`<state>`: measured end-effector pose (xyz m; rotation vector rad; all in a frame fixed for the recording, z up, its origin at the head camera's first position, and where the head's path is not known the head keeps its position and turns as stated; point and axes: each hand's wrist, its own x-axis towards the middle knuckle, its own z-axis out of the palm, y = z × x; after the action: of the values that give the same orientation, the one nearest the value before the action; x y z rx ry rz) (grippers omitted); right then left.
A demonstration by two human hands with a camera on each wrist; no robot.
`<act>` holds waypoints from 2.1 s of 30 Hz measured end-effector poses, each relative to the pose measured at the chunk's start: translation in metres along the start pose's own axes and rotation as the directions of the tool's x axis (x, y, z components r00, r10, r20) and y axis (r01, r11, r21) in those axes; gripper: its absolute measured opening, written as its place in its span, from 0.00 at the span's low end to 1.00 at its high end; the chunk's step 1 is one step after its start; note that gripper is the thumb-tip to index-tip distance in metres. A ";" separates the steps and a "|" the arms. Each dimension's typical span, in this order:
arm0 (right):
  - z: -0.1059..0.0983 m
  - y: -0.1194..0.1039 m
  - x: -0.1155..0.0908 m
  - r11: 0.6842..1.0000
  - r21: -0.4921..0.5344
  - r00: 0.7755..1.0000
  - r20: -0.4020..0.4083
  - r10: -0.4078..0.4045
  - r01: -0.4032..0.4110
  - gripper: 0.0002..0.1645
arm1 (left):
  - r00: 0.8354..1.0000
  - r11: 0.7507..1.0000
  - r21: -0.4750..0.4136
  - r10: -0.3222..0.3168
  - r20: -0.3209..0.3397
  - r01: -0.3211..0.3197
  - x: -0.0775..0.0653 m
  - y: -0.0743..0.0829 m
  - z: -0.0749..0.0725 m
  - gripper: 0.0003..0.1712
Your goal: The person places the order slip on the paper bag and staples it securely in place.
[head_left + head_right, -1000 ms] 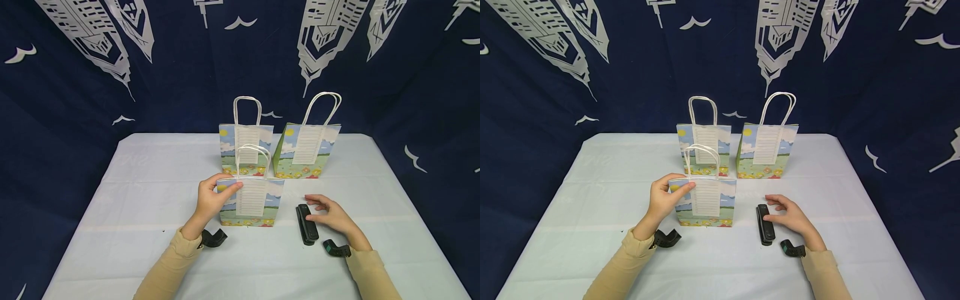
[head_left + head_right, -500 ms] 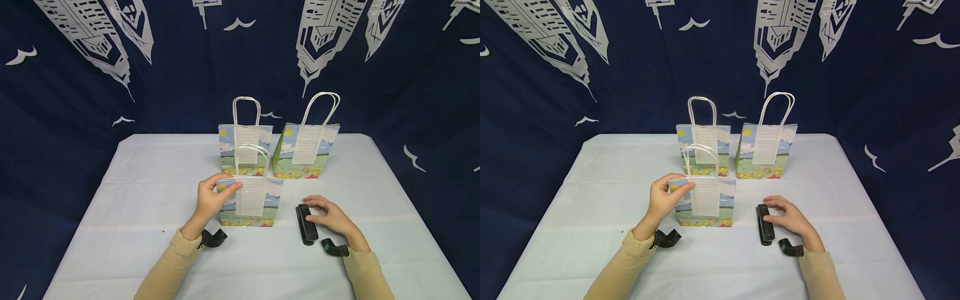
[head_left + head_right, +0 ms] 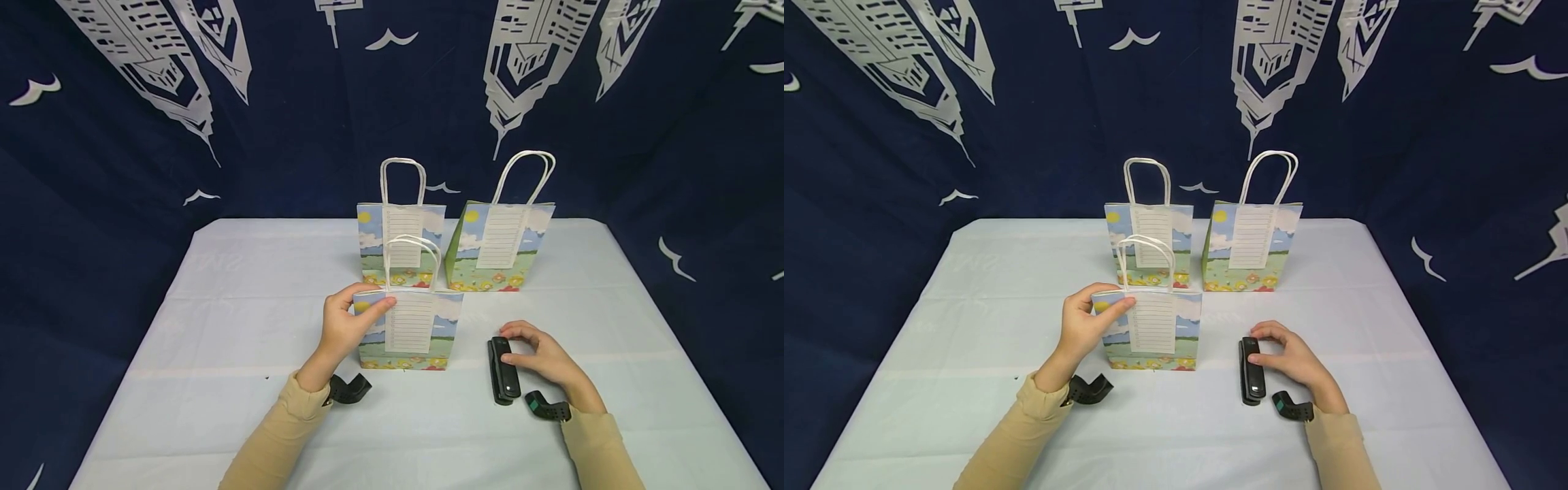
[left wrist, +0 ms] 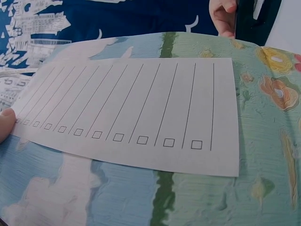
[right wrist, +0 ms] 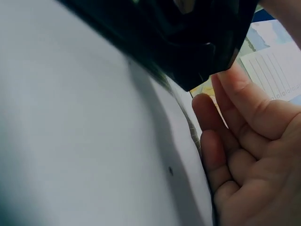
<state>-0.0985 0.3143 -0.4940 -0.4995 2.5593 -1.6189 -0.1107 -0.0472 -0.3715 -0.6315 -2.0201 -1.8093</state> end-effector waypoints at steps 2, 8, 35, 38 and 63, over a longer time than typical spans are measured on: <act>0.000 0.001 -0.001 1.000 0.024 1.000 -0.004 -0.011 0.012 0.18 | 1.000 1.000 0.004 0.008 -0.002 -0.008 0.000 0.000 0.000 0.09; -0.002 0.003 -0.003 0.988 0.143 0.999 0.001 -0.051 0.051 0.20 | 1.000 1.000 0.008 0.015 0.001 -0.015 -0.001 0.001 0.000 0.09; -0.002 -0.026 0.012 0.882 0.470 0.978 0.200 -0.057 -0.045 0.35 | 1.000 1.000 -0.008 0.001 0.005 -0.001 -0.001 -0.001 -0.001 0.09; -0.004 -0.038 0.018 0.870 0.492 0.969 0.215 -0.117 -0.004 0.35 | 1.000 1.000 -0.008 0.002 0.005 -0.002 -0.001 -0.001 -0.001 0.09; -0.012 -0.167 0.058 0.769 0.561 0.816 0.263 -0.515 0.305 0.32 | 1.000 1.000 0.024 -0.016 -0.006 0.017 -0.001 0.001 -0.001 0.08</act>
<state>-0.1174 0.2414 -0.3335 -1.2639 1.7052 -1.9535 -0.1092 -0.0481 -0.3706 -0.6037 -2.0460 -1.7915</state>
